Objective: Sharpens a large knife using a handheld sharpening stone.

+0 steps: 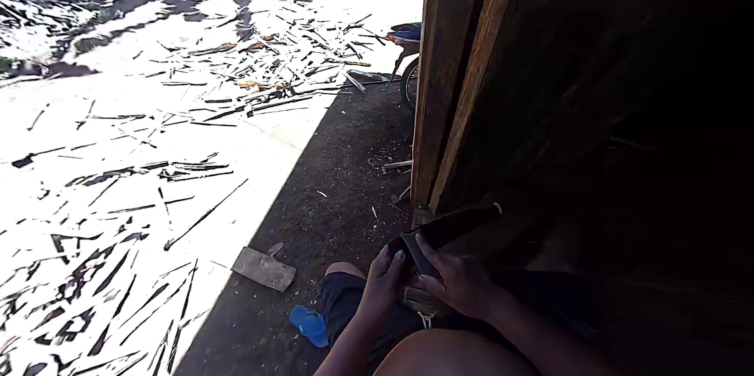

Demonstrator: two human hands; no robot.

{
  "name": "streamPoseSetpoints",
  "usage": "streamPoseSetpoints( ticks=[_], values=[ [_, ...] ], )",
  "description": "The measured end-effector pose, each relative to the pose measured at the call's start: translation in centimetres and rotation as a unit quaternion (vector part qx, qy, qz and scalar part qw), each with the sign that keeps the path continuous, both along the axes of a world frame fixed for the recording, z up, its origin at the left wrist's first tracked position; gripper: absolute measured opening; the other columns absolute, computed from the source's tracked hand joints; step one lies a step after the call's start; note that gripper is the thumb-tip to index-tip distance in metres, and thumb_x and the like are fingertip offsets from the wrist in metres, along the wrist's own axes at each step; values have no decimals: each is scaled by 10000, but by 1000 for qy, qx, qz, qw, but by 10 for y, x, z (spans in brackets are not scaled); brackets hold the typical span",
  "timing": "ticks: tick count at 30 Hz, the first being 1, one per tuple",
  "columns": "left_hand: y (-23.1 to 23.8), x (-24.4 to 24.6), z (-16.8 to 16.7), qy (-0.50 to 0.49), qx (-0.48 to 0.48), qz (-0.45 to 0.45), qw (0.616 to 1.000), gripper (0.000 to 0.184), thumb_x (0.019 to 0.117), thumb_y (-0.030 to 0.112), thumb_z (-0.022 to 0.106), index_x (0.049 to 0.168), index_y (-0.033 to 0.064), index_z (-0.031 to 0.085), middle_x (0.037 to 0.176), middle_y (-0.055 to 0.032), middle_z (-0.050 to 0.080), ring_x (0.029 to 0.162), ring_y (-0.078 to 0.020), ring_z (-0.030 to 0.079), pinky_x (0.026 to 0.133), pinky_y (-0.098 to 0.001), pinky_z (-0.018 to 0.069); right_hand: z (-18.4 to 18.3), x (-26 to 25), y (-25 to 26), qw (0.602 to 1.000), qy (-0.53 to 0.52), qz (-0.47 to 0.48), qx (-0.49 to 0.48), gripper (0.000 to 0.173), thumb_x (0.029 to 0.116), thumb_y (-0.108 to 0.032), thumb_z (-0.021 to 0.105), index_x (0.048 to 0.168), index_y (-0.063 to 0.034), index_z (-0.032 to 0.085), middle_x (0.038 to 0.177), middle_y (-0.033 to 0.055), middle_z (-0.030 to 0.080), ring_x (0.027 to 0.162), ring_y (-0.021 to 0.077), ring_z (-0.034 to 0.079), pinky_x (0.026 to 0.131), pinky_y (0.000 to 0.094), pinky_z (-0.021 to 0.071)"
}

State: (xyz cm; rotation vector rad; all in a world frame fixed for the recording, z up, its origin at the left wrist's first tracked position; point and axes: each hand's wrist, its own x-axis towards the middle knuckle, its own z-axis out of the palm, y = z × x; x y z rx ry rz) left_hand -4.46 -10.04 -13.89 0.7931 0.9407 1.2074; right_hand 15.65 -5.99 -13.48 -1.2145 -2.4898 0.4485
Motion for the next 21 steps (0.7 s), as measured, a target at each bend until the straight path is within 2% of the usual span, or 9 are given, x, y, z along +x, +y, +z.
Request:
streamPoseSetpoints(
  ticks=[2,5,7,11,13,15,17,18,21],
  values=[
    [0,-1,0,-14,-1,-3,1000,344,1124,177,404,1390,-19,502,1172,-257,697,1019,-373,735,921,-511,621,-1,1,8,1000,-25,-14,8,685,1005,-560,507,1612,-267,384,781,29,705,645,215,674,566,462,563],
    [-1,-1,0,-32,-16,-7,999,359,1126,164,393,1428,-19,458,1247,-289,673,1105,-431,708,975,-540,598,8,7,32,992,-72,-73,-69,706,1025,-601,433,1642,-284,304,806,64,710,721,272,690,664,520,570],
    [-2,0,-2,-33,-14,-8,999,366,1128,172,389,1433,-21,452,1261,-288,668,1126,-434,699,984,-538,595,16,6,39,986,-78,-101,-104,699,1024,-625,417,1637,-306,315,843,77,729,772,287,703,715,537,567],
    [-2,0,-7,9,23,-7,1000,356,1129,201,394,1390,-19,496,1158,-228,703,1017,-332,733,918,-475,622,27,-13,6,998,-50,-32,-29,636,1012,-608,458,1556,-279,488,704,39,677,633,230,665,579,468,556],
    [-5,1,-8,14,26,-6,1000,361,1130,206,391,1393,-21,491,1159,-223,704,1016,-333,735,915,-474,627,25,-15,7,997,-67,-43,-17,625,1009,-599,455,1552,-292,494,694,37,673,619,232,661,561,470,546],
    [-8,2,-10,-10,10,-9,1000,374,1133,206,380,1416,-23,462,1232,-262,689,1090,-402,720,961,-516,613,27,-8,29,984,-118,-100,-89,652,1020,-611,413,1601,-316,400,783,72,717,734,283,699,670,529,559],
    [-8,3,-12,-16,8,-8,1000,383,1134,216,376,1427,-17,458,1255,-266,680,1112,-413,711,974,-525,607,33,-6,38,975,-138,-115,-129,661,1025,-625,396,1616,-330,365,838,80,733,801,295,708,736,541,560],
    [-7,3,-12,-10,13,-8,1000,382,1134,220,377,1421,-15,466,1238,-257,688,1099,-396,719,968,-516,611,37,-10,31,980,-132,-96,-115,651,1025,-618,404,1606,-325,388,816,72,726,775,287,703,716,528,560],
    [-7,2,-14,32,46,-5,998,367,1132,225,389,1388,-13,502,1126,-182,707,997,-278,729,900,-433,623,28,-20,-2,997,-68,-21,6,598,1002,-582,475,1520,-290,540,662,21,656,585,217,646,531,449,537]
  ],
)
